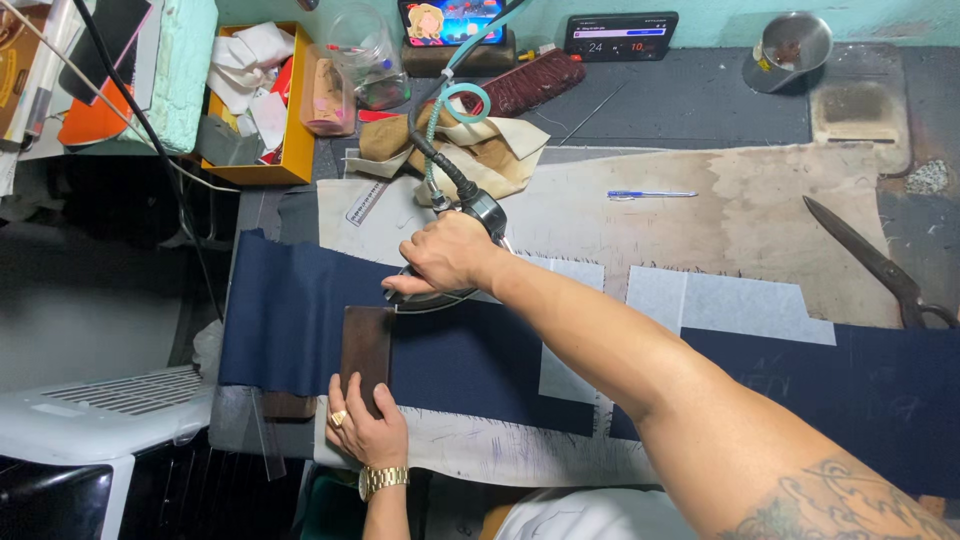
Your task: The person irons blue fabric pieces on a workbench using an iron, then removes a white fabric piece from a plastic bag and aligns it with a blue piece.
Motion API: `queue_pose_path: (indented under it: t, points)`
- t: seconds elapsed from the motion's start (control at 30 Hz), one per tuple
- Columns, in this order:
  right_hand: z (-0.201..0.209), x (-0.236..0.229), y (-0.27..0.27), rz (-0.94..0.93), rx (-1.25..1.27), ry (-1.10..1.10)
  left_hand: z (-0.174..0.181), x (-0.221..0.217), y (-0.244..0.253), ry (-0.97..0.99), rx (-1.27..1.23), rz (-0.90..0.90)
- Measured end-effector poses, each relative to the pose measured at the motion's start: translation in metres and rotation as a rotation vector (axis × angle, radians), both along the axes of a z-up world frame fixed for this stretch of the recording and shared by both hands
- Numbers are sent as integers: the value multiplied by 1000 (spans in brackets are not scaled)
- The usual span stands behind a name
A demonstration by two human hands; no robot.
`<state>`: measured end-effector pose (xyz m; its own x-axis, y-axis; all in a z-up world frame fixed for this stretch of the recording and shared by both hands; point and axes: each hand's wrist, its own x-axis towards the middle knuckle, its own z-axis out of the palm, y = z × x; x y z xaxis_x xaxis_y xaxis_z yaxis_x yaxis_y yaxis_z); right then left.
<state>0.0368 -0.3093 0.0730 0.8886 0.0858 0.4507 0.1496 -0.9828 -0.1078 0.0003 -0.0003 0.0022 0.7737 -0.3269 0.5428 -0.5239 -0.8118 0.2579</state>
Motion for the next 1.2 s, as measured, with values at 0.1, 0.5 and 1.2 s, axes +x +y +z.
queue_pose_path:
  t: [0.1,0.5,1.2]
  points:
    - [1,0,0,-2,-7,-3,-1,0,0,10,3,9]
    - [0,-1,0,4,-11,-32,-2,0,0,6,3,7]
    - [0,-1,0,-4,-28,-87,1,0,0,19,-4,3]
